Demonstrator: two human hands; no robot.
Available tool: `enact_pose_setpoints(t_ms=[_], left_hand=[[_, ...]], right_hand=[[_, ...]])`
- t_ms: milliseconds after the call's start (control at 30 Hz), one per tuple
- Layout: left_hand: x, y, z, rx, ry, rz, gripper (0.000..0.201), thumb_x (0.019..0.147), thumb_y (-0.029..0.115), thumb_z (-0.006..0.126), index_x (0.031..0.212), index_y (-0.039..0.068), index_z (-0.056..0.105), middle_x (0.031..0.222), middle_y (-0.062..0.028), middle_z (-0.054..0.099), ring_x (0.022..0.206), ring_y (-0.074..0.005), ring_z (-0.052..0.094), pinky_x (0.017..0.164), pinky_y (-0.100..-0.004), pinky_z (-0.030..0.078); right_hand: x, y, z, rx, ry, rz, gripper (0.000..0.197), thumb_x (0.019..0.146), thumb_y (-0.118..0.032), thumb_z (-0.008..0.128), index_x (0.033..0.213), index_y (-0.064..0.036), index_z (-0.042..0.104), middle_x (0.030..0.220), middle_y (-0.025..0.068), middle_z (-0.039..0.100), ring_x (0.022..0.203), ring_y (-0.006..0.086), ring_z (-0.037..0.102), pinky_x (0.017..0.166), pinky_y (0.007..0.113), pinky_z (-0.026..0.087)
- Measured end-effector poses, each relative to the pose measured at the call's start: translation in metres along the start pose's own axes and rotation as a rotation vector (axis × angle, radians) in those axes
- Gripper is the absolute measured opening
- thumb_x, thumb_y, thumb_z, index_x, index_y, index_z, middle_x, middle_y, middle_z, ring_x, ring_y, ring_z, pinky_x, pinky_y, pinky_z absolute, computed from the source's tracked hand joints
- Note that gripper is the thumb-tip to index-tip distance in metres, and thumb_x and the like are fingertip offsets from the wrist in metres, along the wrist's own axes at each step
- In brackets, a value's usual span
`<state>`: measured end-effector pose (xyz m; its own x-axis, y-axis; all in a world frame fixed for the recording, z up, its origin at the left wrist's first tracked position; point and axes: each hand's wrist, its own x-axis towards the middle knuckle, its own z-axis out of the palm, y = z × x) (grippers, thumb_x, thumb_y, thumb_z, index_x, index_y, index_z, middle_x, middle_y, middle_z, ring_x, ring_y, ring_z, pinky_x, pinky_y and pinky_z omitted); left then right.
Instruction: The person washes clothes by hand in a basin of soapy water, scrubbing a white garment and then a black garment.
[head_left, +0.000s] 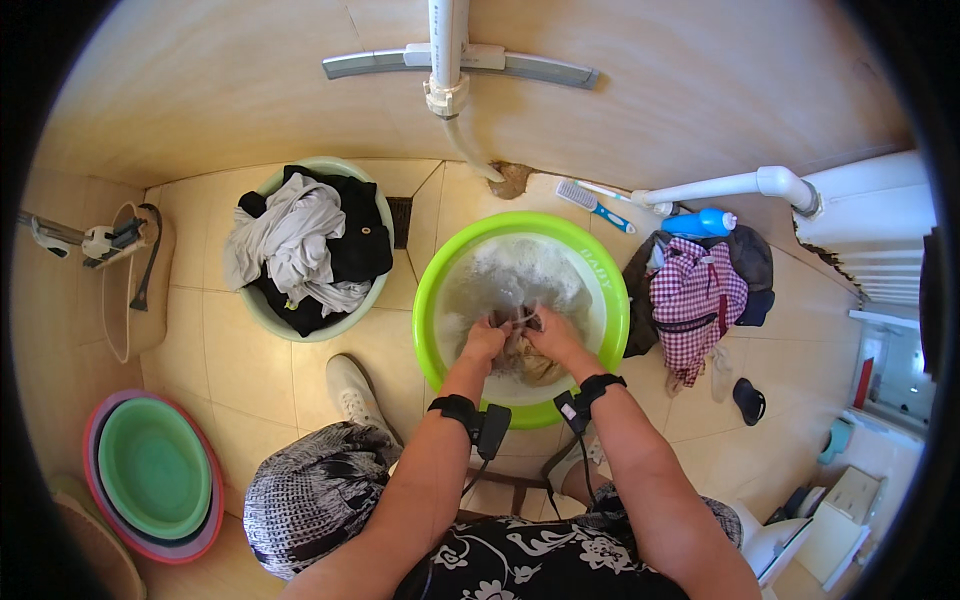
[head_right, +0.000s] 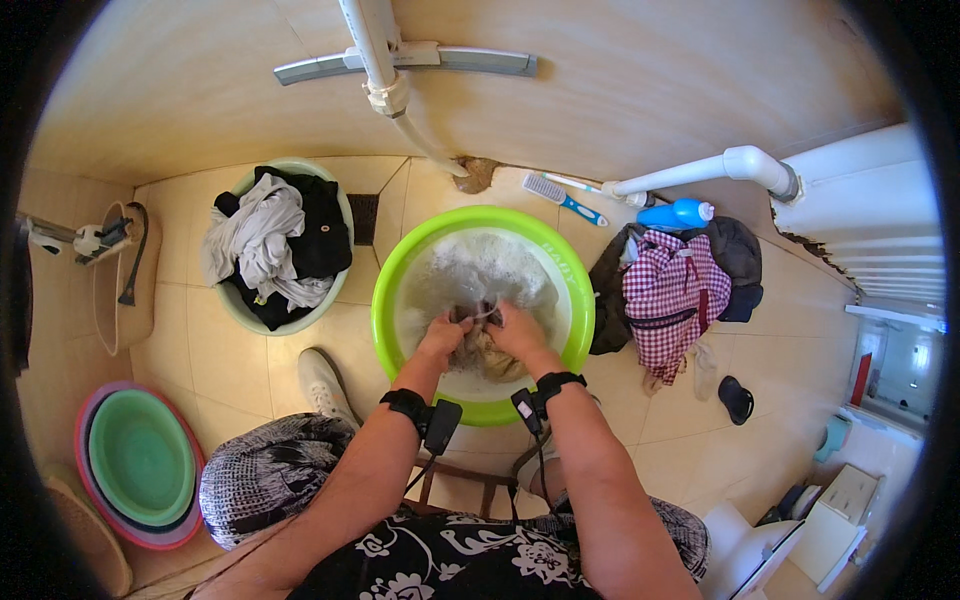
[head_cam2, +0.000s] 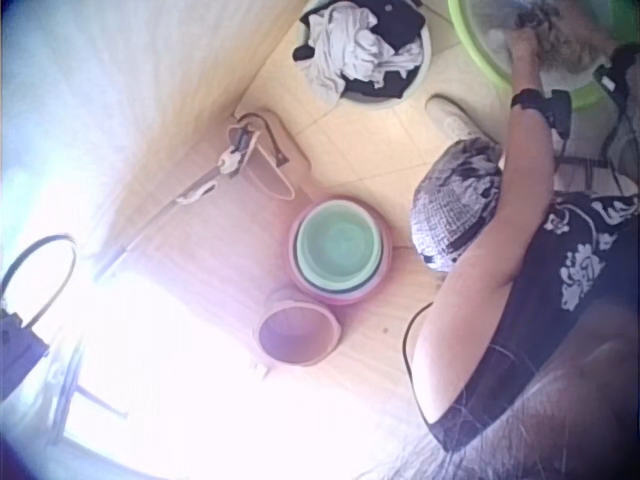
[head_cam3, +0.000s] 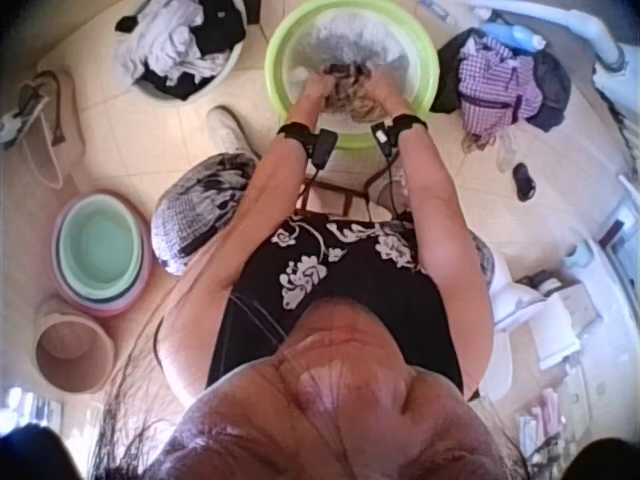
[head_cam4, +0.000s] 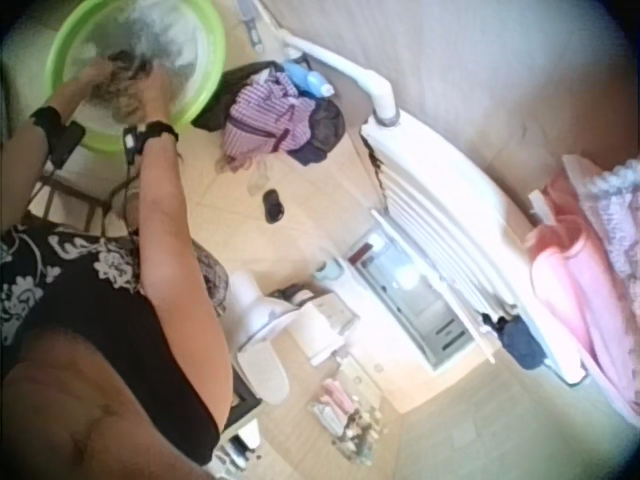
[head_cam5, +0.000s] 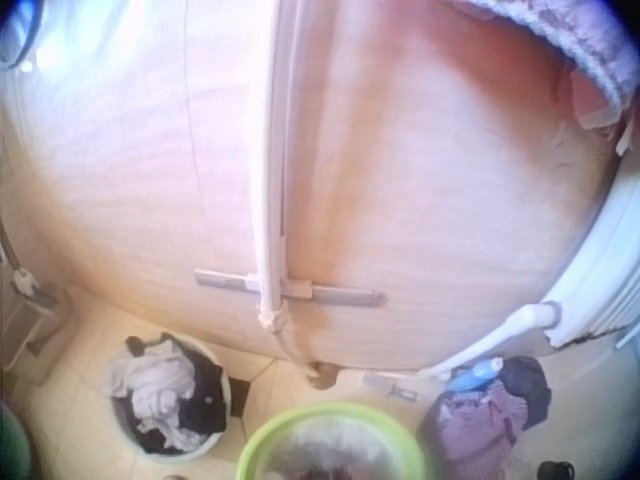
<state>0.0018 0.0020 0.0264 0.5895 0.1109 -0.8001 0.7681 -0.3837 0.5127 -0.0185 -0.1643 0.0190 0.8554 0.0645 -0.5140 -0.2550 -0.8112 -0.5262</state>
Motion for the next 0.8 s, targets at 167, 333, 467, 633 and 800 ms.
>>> enact_pose_setpoints(t_ms=[167, 333, 467, 633, 800], left_hand=[[0.001, -0.001, -0.004, -0.346, -0.093, 0.059, 0.042, 0.078, 0.016, 0.064, 0.112, -0.005, 0.052, 0.102, -0.0166, 0.06, 0.091, -0.0249, 0.059, 0.078, -0.0336, 0.047], [-0.029, 0.024, 0.009, -0.541, -0.294, 0.453, 0.037, 0.074, 0.019, 0.067, 0.099, -0.007, 0.06, 0.092, -0.0103, 0.064, 0.08, -0.0198, 0.06, 0.072, -0.0311, 0.048], [-0.042, 0.05, -0.015, -0.635, -0.357, 0.144, 0.039, 0.076, 0.018, 0.067, 0.106, -0.005, 0.056, 0.1, -0.0078, 0.062, 0.085, -0.0183, 0.06, 0.074, -0.0302, 0.049], [-0.049, 0.062, -0.015, -1.282, -0.52, 0.049, 0.029, 0.083, 0.017, 0.058, 0.106, 0.001, 0.056, 0.098, -0.0099, 0.062, 0.089, -0.0233, 0.06, 0.08, -0.0361, 0.049], [-0.013, 0.013, -0.046, -1.246, -0.348, -0.023, 0.036, 0.079, 0.013, 0.059, 0.113, 0.001, 0.052, 0.106, -0.0117, 0.059, 0.094, -0.026, 0.059, 0.085, -0.0391, 0.047]], right_hand=[[-0.005, -0.03, -0.017, 0.112, 0.331, 0.429, 0.041, 0.079, -0.028, 0.065, 0.111, -0.0032, 0.056, 0.098, 0.0137, 0.063, 0.092, 0.03, 0.059, 0.08, 0.035, 0.045], [-0.01, -0.04, -0.023, 0.87, 0.126, -0.02, 0.029, 0.086, -0.023, 0.061, 0.106, -0.0022, 0.06, 0.101, 0.0018, 0.059, 0.092, 0.0121, 0.052, 0.083, 0.028, 0.042], [-0.037, -0.07, -0.055, 0.979, 0.086, -0.068, 0.057, 0.081, -0.026, 0.068, 0.128, -0.0063, 0.043, 0.119, 0.0084, 0.052, 0.11, 0.016, 0.048, 0.092, 0.03, 0.039], [-0.037, -0.037, -0.03, 0.643, -0.06, -0.134, 0.07, 0.067, -0.028, 0.077, 0.126, -0.0073, 0.044, 0.122, 0.0114, 0.053, 0.111, 0.0232, 0.052, 0.092, 0.035, 0.042], [-0.028, -0.032, -0.012, 0.222, 0.097, 0.114, 0.05, 0.067, -0.017, 0.071, 0.114, -0.0115, 0.054, 0.104, 0.0114, 0.058, 0.096, 0.0316, 0.055, 0.085, 0.037, 0.044]])
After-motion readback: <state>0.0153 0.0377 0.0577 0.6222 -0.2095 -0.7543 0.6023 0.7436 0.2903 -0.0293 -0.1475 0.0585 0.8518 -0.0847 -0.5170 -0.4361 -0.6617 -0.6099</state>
